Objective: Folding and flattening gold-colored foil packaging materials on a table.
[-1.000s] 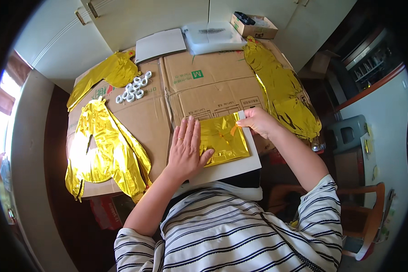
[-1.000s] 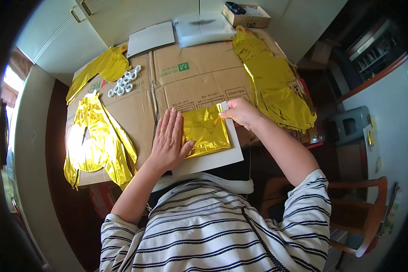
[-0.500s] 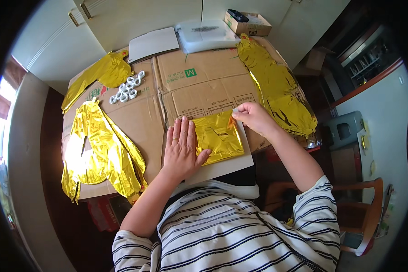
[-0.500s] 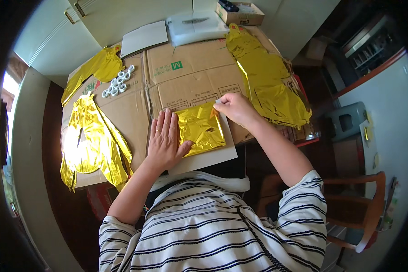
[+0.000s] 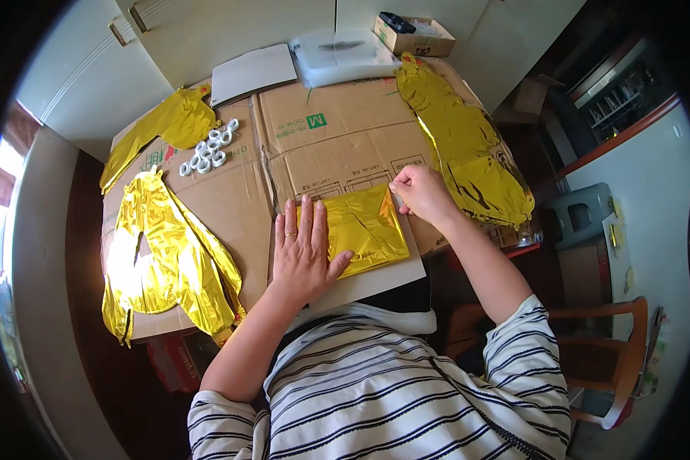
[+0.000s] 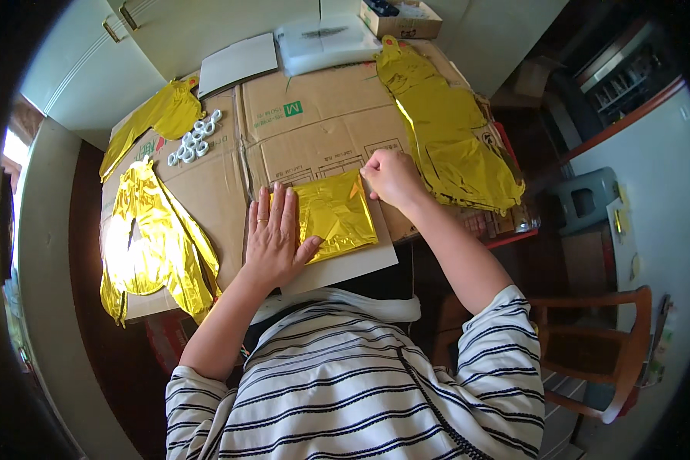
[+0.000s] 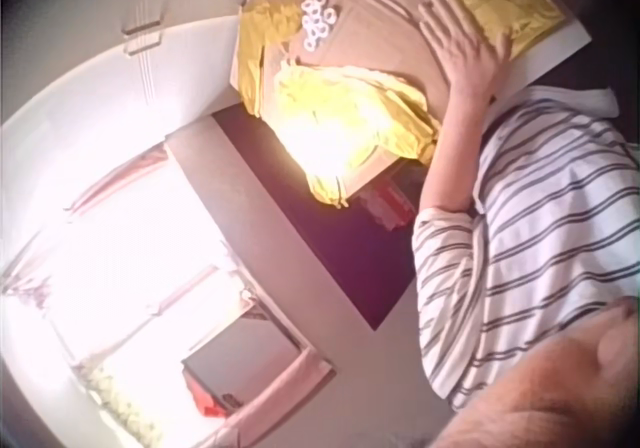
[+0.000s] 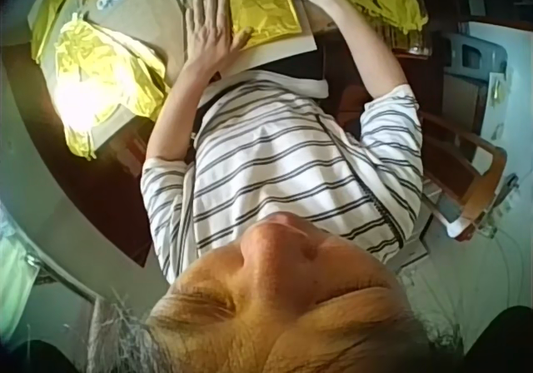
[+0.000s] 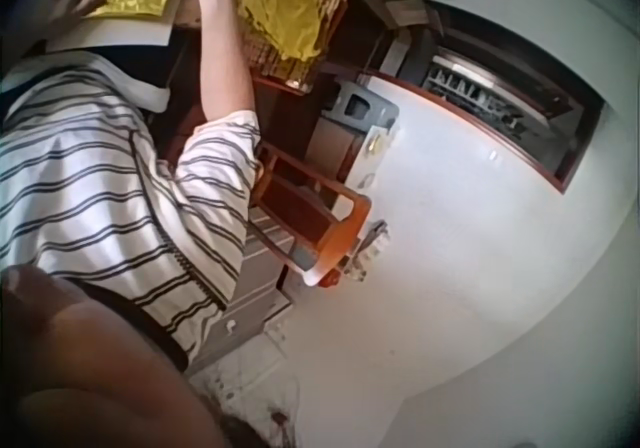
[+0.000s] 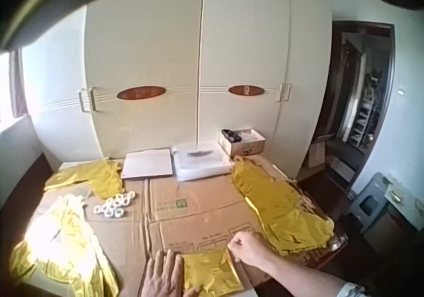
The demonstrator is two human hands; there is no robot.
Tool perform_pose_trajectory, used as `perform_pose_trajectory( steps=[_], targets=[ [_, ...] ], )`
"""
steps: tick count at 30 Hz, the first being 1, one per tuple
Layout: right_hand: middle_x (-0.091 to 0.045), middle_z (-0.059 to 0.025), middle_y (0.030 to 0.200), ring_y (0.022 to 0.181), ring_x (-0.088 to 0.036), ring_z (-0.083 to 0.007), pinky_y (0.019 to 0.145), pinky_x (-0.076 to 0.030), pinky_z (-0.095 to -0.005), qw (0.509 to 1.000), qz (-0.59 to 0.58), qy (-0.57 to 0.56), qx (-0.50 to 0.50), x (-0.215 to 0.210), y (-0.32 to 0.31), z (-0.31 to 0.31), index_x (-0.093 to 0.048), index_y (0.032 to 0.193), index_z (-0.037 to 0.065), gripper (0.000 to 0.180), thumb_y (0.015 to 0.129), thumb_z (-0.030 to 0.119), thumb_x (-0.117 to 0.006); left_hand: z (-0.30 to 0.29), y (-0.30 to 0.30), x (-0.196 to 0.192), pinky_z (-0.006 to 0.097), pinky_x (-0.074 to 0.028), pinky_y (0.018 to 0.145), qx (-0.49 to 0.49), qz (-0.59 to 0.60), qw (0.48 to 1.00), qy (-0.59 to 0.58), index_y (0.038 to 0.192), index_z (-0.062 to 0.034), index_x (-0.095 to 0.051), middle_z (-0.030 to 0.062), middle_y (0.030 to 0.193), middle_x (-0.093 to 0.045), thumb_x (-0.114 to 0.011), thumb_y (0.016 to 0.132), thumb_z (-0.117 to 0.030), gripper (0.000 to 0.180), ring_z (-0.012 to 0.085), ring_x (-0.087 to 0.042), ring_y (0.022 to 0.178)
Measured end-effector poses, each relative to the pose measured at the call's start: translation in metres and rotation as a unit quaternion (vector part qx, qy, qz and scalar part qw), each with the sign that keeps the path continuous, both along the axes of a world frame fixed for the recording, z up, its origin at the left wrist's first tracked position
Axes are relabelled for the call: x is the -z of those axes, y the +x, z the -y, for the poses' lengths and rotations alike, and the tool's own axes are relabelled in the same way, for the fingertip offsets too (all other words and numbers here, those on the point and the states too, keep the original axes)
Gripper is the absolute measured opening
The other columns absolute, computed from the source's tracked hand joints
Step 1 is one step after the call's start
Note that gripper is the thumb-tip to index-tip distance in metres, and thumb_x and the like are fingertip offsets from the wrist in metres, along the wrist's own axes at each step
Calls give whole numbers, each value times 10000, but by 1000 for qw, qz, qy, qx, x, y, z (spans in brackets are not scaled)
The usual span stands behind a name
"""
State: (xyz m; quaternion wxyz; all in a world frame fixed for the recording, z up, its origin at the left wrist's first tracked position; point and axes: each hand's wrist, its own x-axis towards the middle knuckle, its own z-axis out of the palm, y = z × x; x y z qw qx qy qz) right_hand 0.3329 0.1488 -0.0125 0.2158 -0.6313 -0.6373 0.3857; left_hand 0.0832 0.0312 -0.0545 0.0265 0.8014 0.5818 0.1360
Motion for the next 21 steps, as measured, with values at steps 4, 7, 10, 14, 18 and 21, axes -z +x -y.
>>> perform_pose_trajectory(
  steps=[4,7,10,14,18,21],
  targets=[
    [-735,-169,1047,919,-746,-265,799,-585,-369,978,110,176,-25,8,-1,8,-661,1067,3,179,936,117,-703,0,1,-1,603,-141,1242,2,-14,1000,0,1599,6,-298,286,1662,-236,-445,999,-644,896,496,-169,1547],
    [-617,-201,1341,1227,-617,-324,1002,-509,-420,942,122,284,-130,-3,-6,32,-591,1276,3,372,943,135,-693,0,-1,4,604,-159,1241,-2,-14,1000,17,1584,4,-339,287,1651,-261,-443,993,-661,896,501,-189,1539],
    [-484,-215,1518,1410,-464,-365,1154,-384,-481,898,127,348,-236,14,-2,45,-503,1436,0,529,977,210,-662,-1,1,1,601,-155,1243,4,-11,1000,14,1582,6,-341,289,1649,-264,-443,995,-660,894,503,-189,1538],
    [-302,-200,1659,1543,-262,-374,1263,-175,-532,878,202,313,-300,39,11,49,-375,1559,7,695,1039,438,-537,-1,0,2,596,-150,1245,5,-16,1000,23,1584,10,-335,293,1647,-264,-446,993,-664,903,501,-188,1540],
    [-257,-196,1683,1565,-216,-362,1279,-122,-527,863,241,309,-319,39,15,49,-312,1599,22,785,1040,549,-473,0,-1,1,585,-140,1251,12,-8,1000,22,1592,17,-308,298,1649,-254,-458,967,-711,971,495,-174,1546],
    [-247,-192,1687,1573,-193,-355,1284,-85,-531,858,243,300,-340,30,17,48,-297,1607,28,823,1028,587,-469,0,-3,-3,578,-133,1255,13,-7,1000,11,1598,21,-284,312,1647,-245,-473,929,-762,1047,492,-170,1548]
  ],
)
